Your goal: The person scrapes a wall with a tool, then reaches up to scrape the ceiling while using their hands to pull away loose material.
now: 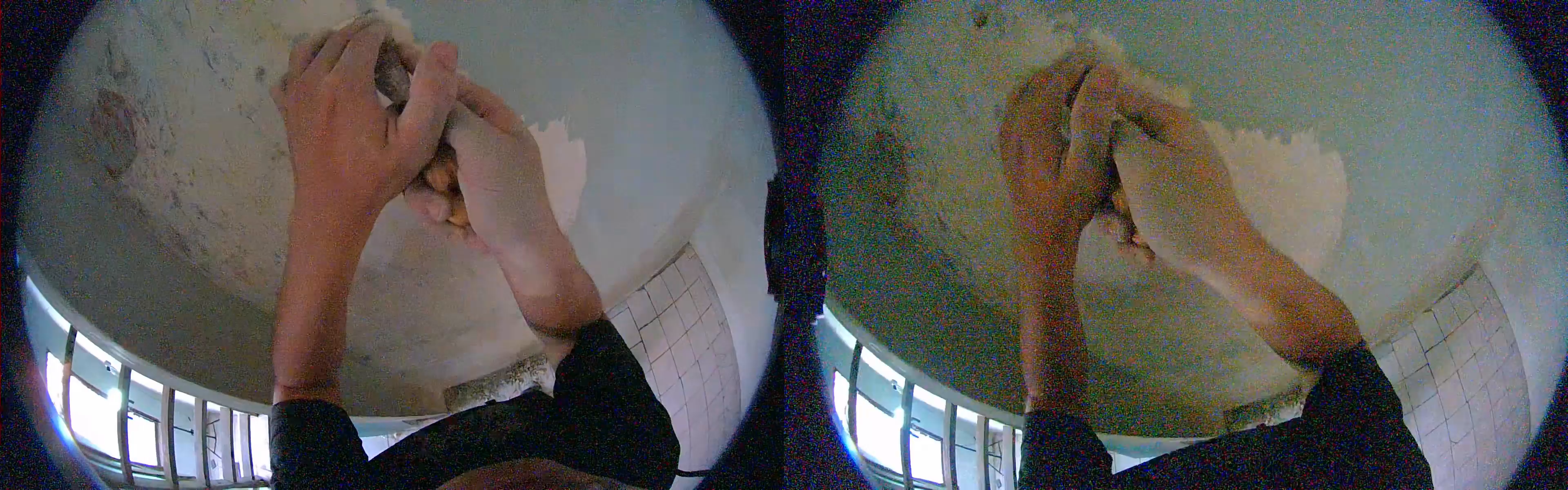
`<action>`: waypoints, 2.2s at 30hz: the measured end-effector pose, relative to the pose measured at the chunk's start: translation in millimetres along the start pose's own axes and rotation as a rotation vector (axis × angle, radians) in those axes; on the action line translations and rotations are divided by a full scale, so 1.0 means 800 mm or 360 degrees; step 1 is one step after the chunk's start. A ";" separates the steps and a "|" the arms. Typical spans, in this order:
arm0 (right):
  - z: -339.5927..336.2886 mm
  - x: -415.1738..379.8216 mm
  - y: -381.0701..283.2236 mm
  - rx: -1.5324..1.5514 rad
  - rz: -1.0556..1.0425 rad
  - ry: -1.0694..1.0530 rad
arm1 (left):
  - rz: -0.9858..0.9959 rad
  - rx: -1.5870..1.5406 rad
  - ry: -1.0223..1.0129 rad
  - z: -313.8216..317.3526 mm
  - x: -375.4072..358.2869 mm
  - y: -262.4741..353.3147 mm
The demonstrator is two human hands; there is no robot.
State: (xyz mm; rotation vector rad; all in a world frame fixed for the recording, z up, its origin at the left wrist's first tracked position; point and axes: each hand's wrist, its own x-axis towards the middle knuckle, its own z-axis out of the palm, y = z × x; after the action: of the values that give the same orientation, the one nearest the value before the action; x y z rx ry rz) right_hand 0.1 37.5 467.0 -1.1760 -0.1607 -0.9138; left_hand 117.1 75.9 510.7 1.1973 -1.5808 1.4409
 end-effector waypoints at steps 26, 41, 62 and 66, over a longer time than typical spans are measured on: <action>-0.013 0.001 0.001 -0.0107 -0.0152 -0.0024 | 0.0003 0.0040 0.0012 0.012 -0.001 0.007; -0.015 -0.001 -0.012 -0.0029 -0.0009 0.0062 | -0.0054 -0.0062 -0.0055 0.009 0.017 0.021; -0.026 -0.011 -0.046 -0.0003 0.0023 -0.0053 | -0.0058 0.0072 0.0024 0.020 0.018 0.025; -0.027 -0.016 -0.044 -0.0173 0.0050 0.0004 | -0.0052 0.0167 0.0027 0.014 0.019 0.034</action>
State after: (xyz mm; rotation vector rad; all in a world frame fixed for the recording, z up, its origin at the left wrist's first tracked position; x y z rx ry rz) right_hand -39.7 22.9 476.8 -1.2745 -0.0911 -0.9052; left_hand 87.4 61.1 513.4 1.2618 -1.4834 1.5245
